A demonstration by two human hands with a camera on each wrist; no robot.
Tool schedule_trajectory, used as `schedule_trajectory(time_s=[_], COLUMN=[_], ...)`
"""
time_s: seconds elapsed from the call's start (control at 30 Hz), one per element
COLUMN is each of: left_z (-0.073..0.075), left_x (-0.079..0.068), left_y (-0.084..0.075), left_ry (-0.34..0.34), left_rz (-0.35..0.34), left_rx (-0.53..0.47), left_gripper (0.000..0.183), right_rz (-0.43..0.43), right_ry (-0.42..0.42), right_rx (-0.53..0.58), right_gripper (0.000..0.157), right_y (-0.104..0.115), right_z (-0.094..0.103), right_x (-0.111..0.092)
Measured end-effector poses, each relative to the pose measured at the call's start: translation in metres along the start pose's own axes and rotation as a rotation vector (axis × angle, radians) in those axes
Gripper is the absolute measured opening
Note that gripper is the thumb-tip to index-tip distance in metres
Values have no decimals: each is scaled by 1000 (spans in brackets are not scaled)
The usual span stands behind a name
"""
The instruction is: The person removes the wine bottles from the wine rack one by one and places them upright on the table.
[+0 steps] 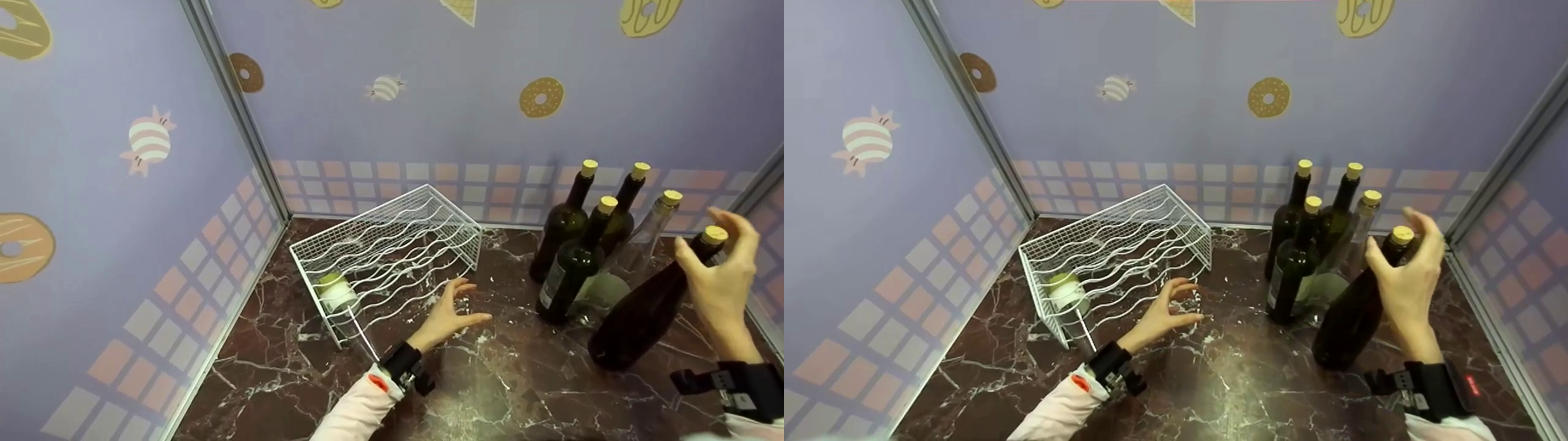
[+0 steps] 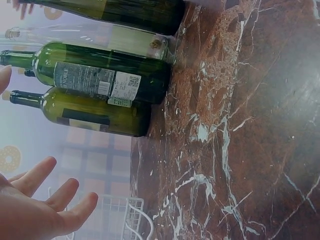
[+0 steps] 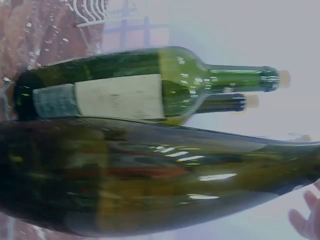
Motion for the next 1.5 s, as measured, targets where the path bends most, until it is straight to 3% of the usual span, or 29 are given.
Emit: schedule_trajectory(time_s=[0.13, 0.27, 0.37, 0.47, 0.57, 0.7, 0.8, 0.9, 0.93, 0.97, 1.03, 1.1, 1.3, 1.5], left_z=[3, 8, 10, 11, 18, 38, 87, 144, 168, 180, 201, 218, 269, 320], left_x=[1, 4, 11, 20, 30, 36, 12, -18, -32, -36, -40, -39, -39, -51], left_y=[2, 2, 2, 4, 7, 2, -54, -118, -147, -155, -161, -157, -140, -113], left_ry=[-9, -22, -30, -34, -42, -36, -30, -72, -87, -107, -135, -155, -255, -393], left_rz=[-10, -21, -29, -30, -46, -51, 31, 58, 64, 62, 53, 77, 178, 324], left_rx=[9, 3, 10, 33, 23, -50, -76, -65, -58, -41, 15, 69, 231, 538], left_gripper=[88, 86, 86, 86, 84, 78, 70, 60, 59, 57, 54, 53, 60, 69], right_rz=[230, 474, 608, 686, 716, 721, 716, 694, 683, 670, 649, 625, 527, 433], right_ry=[-123, -157, -67, 58, 183, 328, 434, 561, 607, 654, 729, 782, 852, 909], right_rx=[-39, -8, 52, 77, 80, 73, 43, -1, -21, -38, -62, -72, -52, 10], right_gripper=[53, 41, 37, 36, 37, 40, 43, 46, 47, 49, 51, 52, 51, 46], right_y=[39, 78, 99, 112, 115, 107, 96, 82, 76, 71, 61, 52, 41, 39], right_z=[8, -14, -47, -80, -110, -146, -170, -193, -200, -207, -219, -229, -248, -263], right_x=[17, 16, 3, -11, -26, -46, -63, -83, -91, -98, -112, -125, -149, -167])
Point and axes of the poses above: each hand's wrist, its own x-axis towards the middle knuckle, its own z-axis out of the back of the hand, y = z × x, the point moved 8 cm from there along x, towards the middle knuckle, and after that the axes turned 10 degrees about z, right-handed, at the moved point
